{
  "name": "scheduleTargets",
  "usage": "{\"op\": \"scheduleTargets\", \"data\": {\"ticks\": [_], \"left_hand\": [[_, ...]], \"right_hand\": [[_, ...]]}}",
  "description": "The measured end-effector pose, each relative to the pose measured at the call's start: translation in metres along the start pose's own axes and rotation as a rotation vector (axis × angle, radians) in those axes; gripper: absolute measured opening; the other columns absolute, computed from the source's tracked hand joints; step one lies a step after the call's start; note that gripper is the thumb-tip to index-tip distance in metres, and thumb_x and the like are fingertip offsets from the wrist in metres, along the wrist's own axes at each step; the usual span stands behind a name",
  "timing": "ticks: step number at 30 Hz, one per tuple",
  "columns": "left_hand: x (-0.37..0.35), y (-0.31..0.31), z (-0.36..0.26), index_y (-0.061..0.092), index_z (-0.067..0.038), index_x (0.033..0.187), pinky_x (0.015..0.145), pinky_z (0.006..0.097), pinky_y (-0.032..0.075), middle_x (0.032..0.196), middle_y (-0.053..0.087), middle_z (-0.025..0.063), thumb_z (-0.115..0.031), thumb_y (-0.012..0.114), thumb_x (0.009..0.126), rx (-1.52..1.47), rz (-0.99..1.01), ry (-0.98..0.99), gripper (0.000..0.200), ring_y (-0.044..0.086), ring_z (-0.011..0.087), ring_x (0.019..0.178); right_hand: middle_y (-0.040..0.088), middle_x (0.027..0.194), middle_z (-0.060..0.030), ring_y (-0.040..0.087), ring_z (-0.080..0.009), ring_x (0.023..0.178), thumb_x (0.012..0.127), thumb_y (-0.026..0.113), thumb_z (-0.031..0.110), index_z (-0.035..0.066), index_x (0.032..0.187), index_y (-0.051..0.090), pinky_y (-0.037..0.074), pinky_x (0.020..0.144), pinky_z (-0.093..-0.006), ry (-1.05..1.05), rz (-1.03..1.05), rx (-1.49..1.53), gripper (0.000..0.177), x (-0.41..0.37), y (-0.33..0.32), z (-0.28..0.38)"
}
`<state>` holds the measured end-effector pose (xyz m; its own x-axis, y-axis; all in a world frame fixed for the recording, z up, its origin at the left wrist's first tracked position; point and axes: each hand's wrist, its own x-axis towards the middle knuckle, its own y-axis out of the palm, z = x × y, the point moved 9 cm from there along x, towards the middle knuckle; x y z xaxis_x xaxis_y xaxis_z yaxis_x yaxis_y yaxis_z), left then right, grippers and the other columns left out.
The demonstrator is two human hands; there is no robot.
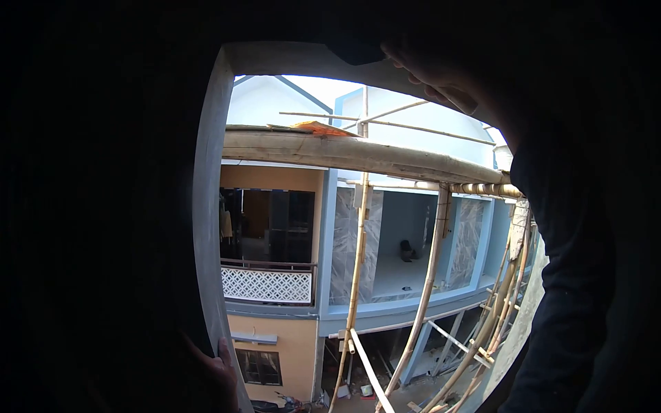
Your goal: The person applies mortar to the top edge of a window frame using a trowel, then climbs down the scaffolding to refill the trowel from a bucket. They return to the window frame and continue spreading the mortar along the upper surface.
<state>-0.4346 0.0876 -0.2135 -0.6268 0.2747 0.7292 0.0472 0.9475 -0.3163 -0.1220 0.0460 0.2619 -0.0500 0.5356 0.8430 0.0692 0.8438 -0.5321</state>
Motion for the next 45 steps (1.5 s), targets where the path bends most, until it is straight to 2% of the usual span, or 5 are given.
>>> {"op": "scheduleTargets", "data": {"ticks": [3,8,22,36,45], "left_hand": [[0.000,0.000,0.000,0.018,0.000,0.146,0.112,0.0476,0.026,0.146,0.028,0.0259,-0.028,0.065,0.087,0.039,-0.005,-0.009,0.080,0.031,0.0414,0.135],[0.002,0.003,-0.001,0.017,0.000,0.146,0.113,0.0477,0.025,0.146,0.029,0.0275,-0.027,0.064,0.088,0.031,0.040,-0.062,0.080,0.029,0.0419,0.136],[-0.002,-0.002,-0.001,0.019,-0.004,0.147,0.111,0.0469,0.030,0.146,0.032,0.0229,-0.031,0.069,0.084,0.150,-0.052,0.013,0.084,0.036,0.0380,0.134],[0.005,0.002,-0.001,0.015,-0.005,0.148,0.112,0.0479,0.029,0.146,0.030,0.0230,-0.028,0.067,0.085,0.136,-0.027,0.007,0.085,0.034,0.0384,0.134],[0.005,0.002,0.001,0.025,-0.001,0.145,0.108,0.0523,0.028,0.142,0.035,0.0262,-0.029,0.075,0.077,0.080,-0.195,0.121,0.088,0.037,0.0427,0.129]], "right_hand": [[0.066,0.077,-0.0116,0.067,-0.0216,0.065,0.093,0.059,0.030,0.008,0.100,0.060,0.057,0.059,-0.0325,-0.216,-0.347,0.403,0.023,0.033,0.000,-0.071],[0.059,0.065,-0.0087,0.055,-0.0152,0.043,0.098,0.043,0.044,0.004,0.101,0.057,0.049,0.042,-0.0299,0.151,-0.230,0.473,0.042,-0.001,0.012,-0.107],[0.055,0.063,-0.0067,0.056,-0.0155,0.041,0.098,0.035,0.052,0.004,0.097,0.052,0.050,0.039,-0.0321,-0.033,0.074,0.868,0.051,0.023,0.087,-0.167],[0.059,0.071,-0.0087,0.063,-0.0186,0.048,0.097,0.035,0.052,0.002,0.104,0.050,0.056,0.047,-0.0292,-0.143,0.207,0.736,0.053,-0.040,0.053,0.083],[0.061,0.074,-0.0116,0.063,-0.0199,0.049,0.096,0.043,0.049,0.004,0.101,0.050,0.054,0.044,-0.0317,-0.271,0.028,0.538,0.046,-0.037,0.053,-0.042]]}}
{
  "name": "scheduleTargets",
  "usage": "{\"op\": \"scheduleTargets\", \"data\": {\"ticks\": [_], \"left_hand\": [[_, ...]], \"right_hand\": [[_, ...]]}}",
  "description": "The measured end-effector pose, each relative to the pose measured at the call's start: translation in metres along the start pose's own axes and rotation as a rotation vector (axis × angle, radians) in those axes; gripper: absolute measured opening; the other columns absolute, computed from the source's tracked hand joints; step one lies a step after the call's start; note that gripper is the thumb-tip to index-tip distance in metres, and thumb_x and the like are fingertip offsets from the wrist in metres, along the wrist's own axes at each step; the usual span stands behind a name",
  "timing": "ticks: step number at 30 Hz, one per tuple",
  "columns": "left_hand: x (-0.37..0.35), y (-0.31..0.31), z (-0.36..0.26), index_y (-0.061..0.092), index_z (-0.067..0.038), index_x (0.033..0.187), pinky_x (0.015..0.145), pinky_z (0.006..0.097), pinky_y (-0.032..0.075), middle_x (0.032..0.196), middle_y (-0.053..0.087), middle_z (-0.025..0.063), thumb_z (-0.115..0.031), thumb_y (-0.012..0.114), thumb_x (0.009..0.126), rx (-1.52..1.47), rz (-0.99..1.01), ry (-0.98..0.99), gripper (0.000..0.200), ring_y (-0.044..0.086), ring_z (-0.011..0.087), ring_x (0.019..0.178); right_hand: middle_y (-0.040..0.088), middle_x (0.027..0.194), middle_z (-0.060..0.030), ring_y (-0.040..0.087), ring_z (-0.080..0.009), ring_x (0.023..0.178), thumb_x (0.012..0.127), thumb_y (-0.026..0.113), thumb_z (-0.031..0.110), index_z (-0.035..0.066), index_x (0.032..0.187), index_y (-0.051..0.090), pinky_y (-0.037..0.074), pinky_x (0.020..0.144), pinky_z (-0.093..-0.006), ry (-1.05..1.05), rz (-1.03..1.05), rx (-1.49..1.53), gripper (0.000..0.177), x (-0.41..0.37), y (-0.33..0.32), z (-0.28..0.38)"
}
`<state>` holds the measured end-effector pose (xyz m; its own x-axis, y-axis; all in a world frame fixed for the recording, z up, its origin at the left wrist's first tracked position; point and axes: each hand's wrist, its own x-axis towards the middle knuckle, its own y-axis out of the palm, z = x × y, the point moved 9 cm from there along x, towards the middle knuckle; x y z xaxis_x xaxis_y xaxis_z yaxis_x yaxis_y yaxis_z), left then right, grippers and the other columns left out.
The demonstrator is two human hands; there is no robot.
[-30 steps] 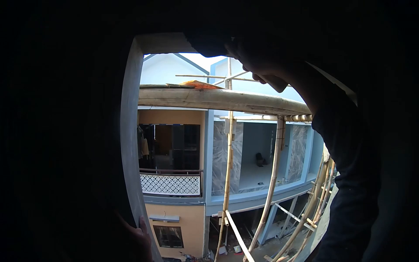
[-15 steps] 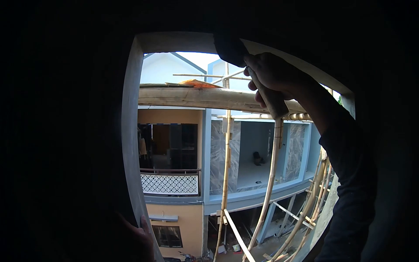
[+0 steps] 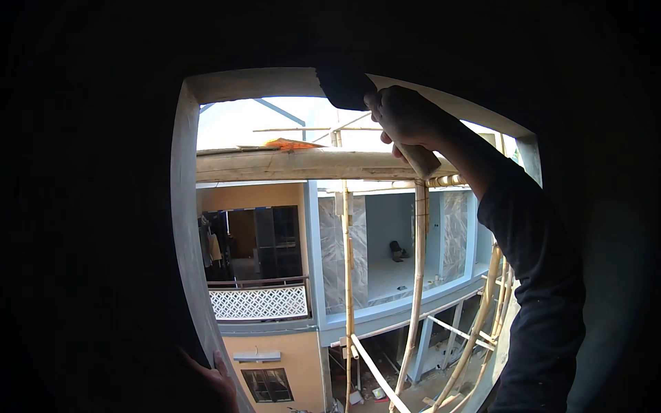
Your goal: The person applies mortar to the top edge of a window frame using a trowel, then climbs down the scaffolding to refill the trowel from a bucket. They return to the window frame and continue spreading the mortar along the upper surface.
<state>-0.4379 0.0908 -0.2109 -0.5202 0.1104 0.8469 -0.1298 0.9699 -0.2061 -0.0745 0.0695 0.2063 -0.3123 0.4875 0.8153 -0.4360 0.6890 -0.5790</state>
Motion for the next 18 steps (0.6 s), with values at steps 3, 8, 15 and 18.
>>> {"op": "scheduleTargets", "data": {"ticks": [3,8,15,18], "left_hand": [[-0.002,-0.006,0.000,0.030,0.000,0.143,0.103,0.0610,0.028,0.137,0.036,0.0339,-0.030,0.081,0.071,-0.170,-0.134,0.087,0.093,0.038,0.0509,0.123],[-0.004,-0.002,-0.007,0.020,-0.004,0.147,0.113,0.0441,0.027,0.146,0.035,0.0185,-0.028,0.070,0.083,0.218,0.068,-0.032,0.084,0.036,0.0347,0.135],[-0.005,0.006,0.003,0.019,-0.003,0.147,0.113,0.0455,0.026,0.147,0.032,0.0210,-0.026,0.070,0.083,0.092,0.128,-0.073,0.085,0.033,0.0357,0.136],[-0.004,0.008,0.001,0.018,-0.003,0.147,0.113,0.0460,0.025,0.147,0.031,0.0215,-0.026,0.070,0.084,0.059,0.127,-0.083,0.085,0.032,0.0363,0.136]], "right_hand": [[0.058,0.072,-0.0106,0.060,-0.0195,0.047,0.097,0.037,0.053,0.004,0.105,0.048,0.054,0.042,-0.0321,0.297,-0.130,0.354,0.051,-0.016,-0.018,-0.091],[0.056,0.073,-0.0122,0.061,-0.0193,0.047,0.099,0.030,0.048,0.002,0.106,0.045,0.055,0.043,-0.0330,0.390,-0.096,0.430,0.049,-0.020,0.016,-0.032],[0.059,0.070,-0.0128,0.063,-0.0194,0.051,0.099,0.030,0.050,-0.003,0.107,0.047,0.055,0.046,-0.0322,0.114,0.159,0.308,0.057,0.029,0.071,0.094],[0.060,0.067,-0.0117,0.066,-0.0201,0.054,0.099,0.038,0.044,-0.002,0.100,0.049,0.055,0.045,-0.0318,-0.115,0.113,0.030,0.047,0.038,0.064,0.112]]}}
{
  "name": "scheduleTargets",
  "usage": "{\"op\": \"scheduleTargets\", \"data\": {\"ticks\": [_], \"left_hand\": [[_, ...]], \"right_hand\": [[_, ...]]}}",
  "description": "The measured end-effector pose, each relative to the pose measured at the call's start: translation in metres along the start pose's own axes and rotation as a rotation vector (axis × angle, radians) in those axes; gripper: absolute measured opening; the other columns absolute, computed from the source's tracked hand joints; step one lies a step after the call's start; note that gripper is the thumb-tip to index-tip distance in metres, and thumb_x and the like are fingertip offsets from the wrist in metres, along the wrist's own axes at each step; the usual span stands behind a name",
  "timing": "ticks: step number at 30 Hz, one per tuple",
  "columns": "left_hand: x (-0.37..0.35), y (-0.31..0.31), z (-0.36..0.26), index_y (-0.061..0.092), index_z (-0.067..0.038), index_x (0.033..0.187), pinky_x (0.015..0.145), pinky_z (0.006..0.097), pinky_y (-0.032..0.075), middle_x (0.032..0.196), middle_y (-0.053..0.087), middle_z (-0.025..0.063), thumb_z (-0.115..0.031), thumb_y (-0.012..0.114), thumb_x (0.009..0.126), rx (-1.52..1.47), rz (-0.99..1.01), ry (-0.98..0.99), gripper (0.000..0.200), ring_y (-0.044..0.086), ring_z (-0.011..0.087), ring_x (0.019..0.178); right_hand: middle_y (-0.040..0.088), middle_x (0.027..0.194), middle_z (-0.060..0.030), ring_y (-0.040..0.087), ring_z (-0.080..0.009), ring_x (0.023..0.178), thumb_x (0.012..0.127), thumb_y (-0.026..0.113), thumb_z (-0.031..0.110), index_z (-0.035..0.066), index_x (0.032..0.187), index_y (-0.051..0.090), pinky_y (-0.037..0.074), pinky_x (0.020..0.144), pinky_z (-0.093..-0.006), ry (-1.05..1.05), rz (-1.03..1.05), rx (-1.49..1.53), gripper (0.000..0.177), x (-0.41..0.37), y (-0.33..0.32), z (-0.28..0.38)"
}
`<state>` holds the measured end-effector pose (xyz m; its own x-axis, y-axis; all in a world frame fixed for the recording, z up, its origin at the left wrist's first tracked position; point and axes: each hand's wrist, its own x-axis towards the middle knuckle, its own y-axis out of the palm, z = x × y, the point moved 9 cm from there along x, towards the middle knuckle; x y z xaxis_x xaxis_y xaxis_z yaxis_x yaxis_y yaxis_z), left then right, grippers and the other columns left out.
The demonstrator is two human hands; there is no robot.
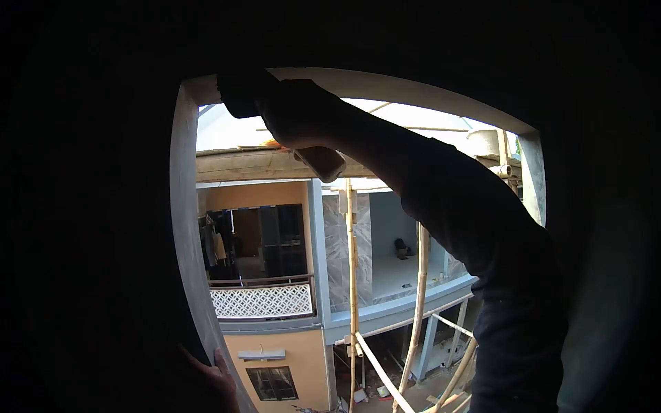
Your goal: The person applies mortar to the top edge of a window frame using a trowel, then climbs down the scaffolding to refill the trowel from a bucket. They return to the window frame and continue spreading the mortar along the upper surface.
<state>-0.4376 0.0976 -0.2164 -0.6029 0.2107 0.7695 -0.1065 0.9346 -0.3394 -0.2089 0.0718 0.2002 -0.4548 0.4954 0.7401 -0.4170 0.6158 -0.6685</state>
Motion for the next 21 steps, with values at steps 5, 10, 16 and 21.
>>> {"op": "scheduleTargets", "data": {"ticks": [5,10,16,21], "left_hand": [[-0.003,-0.002,0.002,0.030,0.000,0.143,0.102,0.0614,0.028,0.137,0.035,0.0348,-0.031,0.082,0.071,-0.313,-0.327,0.234,0.094,0.038,0.0512,0.123],[-0.001,0.005,0.006,0.031,-0.001,0.143,0.102,0.0618,0.028,0.139,0.036,0.0319,-0.031,0.082,0.070,-0.259,-0.272,0.158,0.094,0.037,0.0502,0.125],[-0.001,0.000,-0.001,0.030,-0.002,0.144,0.101,0.0622,0.027,0.139,0.037,0.0294,-0.036,0.081,0.071,-0.254,-0.342,0.208,0.095,0.036,0.0499,0.126],[-0.003,0.013,0.007,0.029,-0.002,0.144,0.102,0.0622,0.027,0.139,0.036,0.0317,-0.035,0.080,0.072,-0.216,-0.270,0.141,0.095,0.035,0.0504,0.126]], "right_hand": [[0.063,0.069,-0.0116,0.070,-0.0218,0.062,0.097,0.047,0.019,-0.001,0.096,0.052,0.055,0.045,-0.0298,-0.027,-0.141,-0.493,0.021,-0.024,-0.034,-0.047],[0.064,0.083,-0.0163,0.068,-0.0257,0.067,0.084,0.068,0.014,-0.003,0.096,0.052,0.058,0.052,-0.0354,0.266,-0.219,-0.358,0.026,-0.078,-0.081,-0.162],[0.055,0.074,-0.0132,0.057,-0.0194,0.044,0.099,0.030,0.049,0.000,0.107,0.044,0.051,0.039,-0.0319,0.651,-0.385,0.307,0.051,-0.135,-0.108,-0.259],[0.056,0.081,-0.0140,0.061,-0.0205,0.051,0.100,0.030,0.046,0.001,0.110,0.043,0.055,0.047,-0.0342,0.488,-0.221,0.482,0.048,-0.093,-0.045,-0.159]]}}
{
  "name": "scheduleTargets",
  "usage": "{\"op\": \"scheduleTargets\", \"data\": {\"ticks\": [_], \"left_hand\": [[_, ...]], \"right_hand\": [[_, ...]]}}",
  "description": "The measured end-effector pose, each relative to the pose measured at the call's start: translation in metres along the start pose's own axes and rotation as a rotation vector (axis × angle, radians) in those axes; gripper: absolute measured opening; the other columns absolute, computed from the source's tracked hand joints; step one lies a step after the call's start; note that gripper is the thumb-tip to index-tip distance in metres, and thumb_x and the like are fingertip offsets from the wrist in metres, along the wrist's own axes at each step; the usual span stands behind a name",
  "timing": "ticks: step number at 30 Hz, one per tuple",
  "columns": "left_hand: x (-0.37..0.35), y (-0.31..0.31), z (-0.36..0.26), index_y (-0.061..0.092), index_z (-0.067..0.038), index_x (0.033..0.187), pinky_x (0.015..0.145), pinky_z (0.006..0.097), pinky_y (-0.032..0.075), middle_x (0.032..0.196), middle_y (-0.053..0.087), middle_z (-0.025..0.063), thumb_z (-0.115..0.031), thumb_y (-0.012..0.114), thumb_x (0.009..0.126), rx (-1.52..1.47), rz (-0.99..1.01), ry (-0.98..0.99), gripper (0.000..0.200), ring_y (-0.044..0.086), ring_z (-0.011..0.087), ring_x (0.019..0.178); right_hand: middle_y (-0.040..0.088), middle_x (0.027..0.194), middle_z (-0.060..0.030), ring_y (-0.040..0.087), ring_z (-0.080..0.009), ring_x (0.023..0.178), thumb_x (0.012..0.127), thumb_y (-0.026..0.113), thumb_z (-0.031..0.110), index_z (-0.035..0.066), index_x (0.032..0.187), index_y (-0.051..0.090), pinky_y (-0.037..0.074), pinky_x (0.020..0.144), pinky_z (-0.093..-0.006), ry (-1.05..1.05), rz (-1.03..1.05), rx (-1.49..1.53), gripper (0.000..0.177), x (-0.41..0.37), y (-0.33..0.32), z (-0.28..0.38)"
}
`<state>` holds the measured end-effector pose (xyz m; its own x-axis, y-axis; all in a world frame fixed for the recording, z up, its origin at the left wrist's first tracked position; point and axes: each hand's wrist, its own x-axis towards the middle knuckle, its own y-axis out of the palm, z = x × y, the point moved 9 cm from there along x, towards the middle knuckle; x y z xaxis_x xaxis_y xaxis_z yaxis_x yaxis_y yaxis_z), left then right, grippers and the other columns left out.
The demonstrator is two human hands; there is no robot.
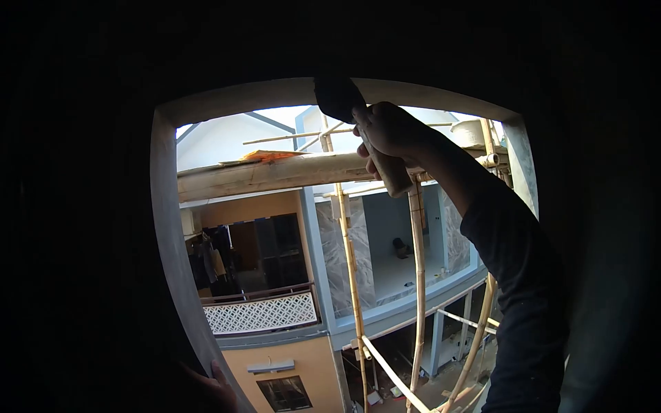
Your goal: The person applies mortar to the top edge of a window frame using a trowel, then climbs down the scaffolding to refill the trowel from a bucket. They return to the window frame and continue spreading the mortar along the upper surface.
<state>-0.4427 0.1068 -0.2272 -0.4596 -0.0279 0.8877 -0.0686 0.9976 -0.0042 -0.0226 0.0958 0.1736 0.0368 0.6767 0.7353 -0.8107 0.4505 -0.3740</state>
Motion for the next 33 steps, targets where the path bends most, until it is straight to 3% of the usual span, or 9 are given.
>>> {"op": "scheduleTargets", "data": {"ticks": [6,13,14,15,16,21,26,28,33], "left_hand": [[0.009,-0.016,-0.010,0.028,-0.001,0.144,0.103,0.0619,0.027,0.139,0.035,0.0328,-0.035,0.080,0.072,0.001,0.031,0.016,0.096,0.036,0.0514,0.126],[0.006,-0.013,-0.007,0.030,-0.002,0.144,0.102,0.0613,0.028,0.138,0.036,0.0337,-0.035,0.082,0.070,0.042,-0.017,0.038,0.096,0.037,0.0509,0.125],[0.005,-0.010,-0.003,0.030,-0.002,0.144,0.102,0.0613,0.028,0.138,0.036,0.0337,-0.035,0.082,0.070,0.036,-0.015,0.037,0.096,0.037,0.0509,0.125],[0.003,-0.007,0.001,0.030,-0.001,0.143,0.102,0.0609,0.029,0.138,0.036,0.0336,-0.035,0.081,0.071,0.092,-0.017,0.074,0.095,0.037,0.0509,0.124],[0.002,-0.005,0.003,0.031,-0.001,0.143,0.102,0.0605,0.029,0.138,0.036,0.0335,-0.036,0.080,0.071,0.149,-0.018,0.110,0.094,0.038,0.0508,0.124],[0.001,-0.006,0.003,0.031,-0.001,0.143,0.102,0.0600,0.029,0.139,0.037,0.0306,-0.040,0.078,0.073,-0.002,0.021,-0.010,0.092,0.038,0.0499,0.124],[0.005,-0.026,-0.015,0.034,0.001,0.141,0.102,0.0591,0.030,0.137,0.041,0.0284,-0.043,0.076,0.076,0.016,-0.072,0.056,0.090,0.040,0.0485,0.123],[0.001,-0.017,-0.009,0.017,-0.003,0.147,0.113,0.0468,0.025,0.147,0.031,0.0217,-0.026,0.068,0.085,0.279,0.279,-0.193,0.084,0.031,0.0374,0.136],[0.001,-0.018,-0.006,0.019,-0.004,0.147,0.113,0.0470,0.025,0.147,0.031,0.0219,-0.028,0.065,0.086,0.249,0.253,-0.154,0.080,0.031,0.0377,0.136]], "right_hand": [[0.063,0.075,-0.0175,0.068,-0.0259,0.057,0.099,0.043,0.026,-0.005,0.102,0.047,0.057,0.045,-0.0318,-0.466,0.224,-0.392,0.031,0.005,0.119,0.117],[0.067,0.073,-0.0129,0.069,-0.0219,0.059,0.088,0.063,0.018,-0.004,0.101,0.053,0.056,0.047,-0.0312,-0.970,-0.196,-1.147,0.028,0.010,0.101,0.124],[0.066,0.079,-0.0115,0.069,-0.0199,0.061,0.096,0.052,0.029,-0.003,0.102,0.052,0.055,0.045,-0.0313,-0.587,-0.040,-0.834,0.033,0.014,0.074,0.106],[0.063,0.085,-0.0108,0.068,-0.0192,0.063,0.101,0.040,0.036,-0.002,0.100,0.052,0.055,0.043,-0.0311,-0.729,-0.081,-0.904,0.040,0.020,0.051,0.087],[0.060,0.086,-0.0108,0.067,-0.0189,0.061,0.100,0.039,0.038,-0.001,0.099,0.051,0.054,0.041,-0.0308,-0.325,-0.031,-0.599,0.041,0.022,0.021,0.063],[0.056,0.074,-0.0088,0.060,-0.0164,0.058,0.099,0.044,0.039,0.003,0.100,0.052,0.050,0.045,-0.0329,-0.003,-0.377,-0.418,0.037,0.003,-0.097,-0.003],[0.061,0.077,-0.0109,0.063,-0.0186,0.067,0.094,0.057,0.032,0.007,0.103,0.060,0.051,0.061,-0.0335,-0.925,-0.764,-1.217,0.026,-0.047,-0.048,0.068],[0.063,0.079,-0.0105,0.063,-0.0208,0.067,0.092,0.061,0.030,0.008,0.105,0.062,0.051,0.061,-0.0339,-0.965,-0.739,-1.211,0.025,-0.043,-0.020,0.096],[0.059,0.077,-0.0057,0.059,-0.0218,0.071,0.086,0.061,0.038,0.009,0.093,0.062,0.048,0.058,-0.0373,-1.410,-0.993,-1.633,0.029,-0.091,0.082,0.185]]}}
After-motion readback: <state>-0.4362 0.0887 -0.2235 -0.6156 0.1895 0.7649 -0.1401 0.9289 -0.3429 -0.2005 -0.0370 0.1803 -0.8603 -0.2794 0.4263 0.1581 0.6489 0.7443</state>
